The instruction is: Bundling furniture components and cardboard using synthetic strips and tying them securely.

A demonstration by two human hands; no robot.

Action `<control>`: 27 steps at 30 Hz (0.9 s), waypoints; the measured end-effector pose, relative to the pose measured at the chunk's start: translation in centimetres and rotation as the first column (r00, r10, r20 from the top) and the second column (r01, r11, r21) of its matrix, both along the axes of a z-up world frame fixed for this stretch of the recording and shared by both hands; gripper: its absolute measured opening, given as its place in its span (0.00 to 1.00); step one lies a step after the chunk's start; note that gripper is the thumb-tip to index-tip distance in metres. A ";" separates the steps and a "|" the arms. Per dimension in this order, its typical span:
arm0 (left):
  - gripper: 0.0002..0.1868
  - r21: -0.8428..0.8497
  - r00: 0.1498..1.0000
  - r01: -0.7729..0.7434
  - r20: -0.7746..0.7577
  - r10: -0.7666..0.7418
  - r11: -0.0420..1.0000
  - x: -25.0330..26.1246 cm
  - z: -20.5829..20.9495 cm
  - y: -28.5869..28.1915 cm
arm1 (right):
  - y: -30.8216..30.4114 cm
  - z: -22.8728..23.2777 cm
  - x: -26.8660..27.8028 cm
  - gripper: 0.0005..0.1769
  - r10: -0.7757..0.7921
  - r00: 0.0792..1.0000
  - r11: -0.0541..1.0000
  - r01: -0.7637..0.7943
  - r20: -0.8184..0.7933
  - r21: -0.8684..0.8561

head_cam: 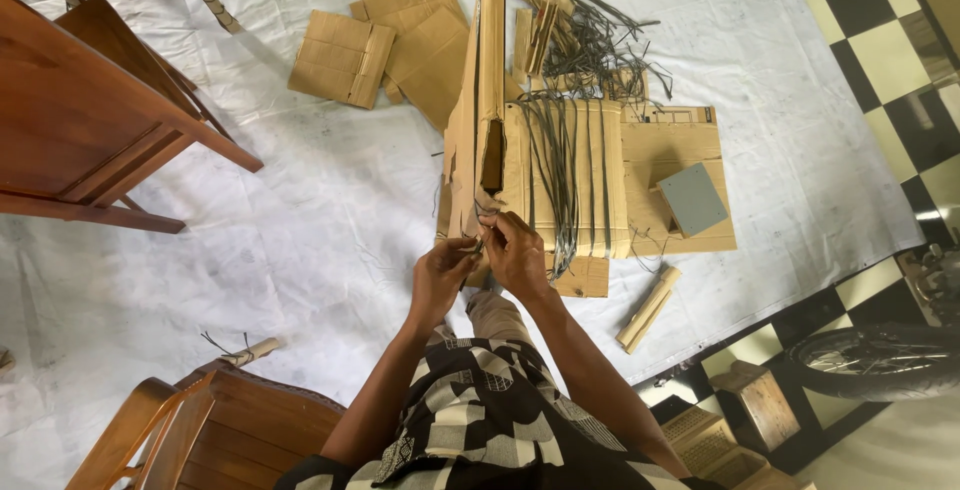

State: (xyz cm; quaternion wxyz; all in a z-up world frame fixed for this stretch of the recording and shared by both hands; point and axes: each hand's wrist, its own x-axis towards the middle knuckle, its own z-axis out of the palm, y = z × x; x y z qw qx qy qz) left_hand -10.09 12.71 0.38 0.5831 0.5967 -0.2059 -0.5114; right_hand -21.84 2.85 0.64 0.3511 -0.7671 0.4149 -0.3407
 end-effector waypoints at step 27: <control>0.36 -0.002 0.936 -0.088 -0.341 0.082 0.996 -0.4 -1.7 -3.8 | 0.7 0.3 -1.5 0.07 0.110 0.960 0.972 -0.158 -0.257 -0.174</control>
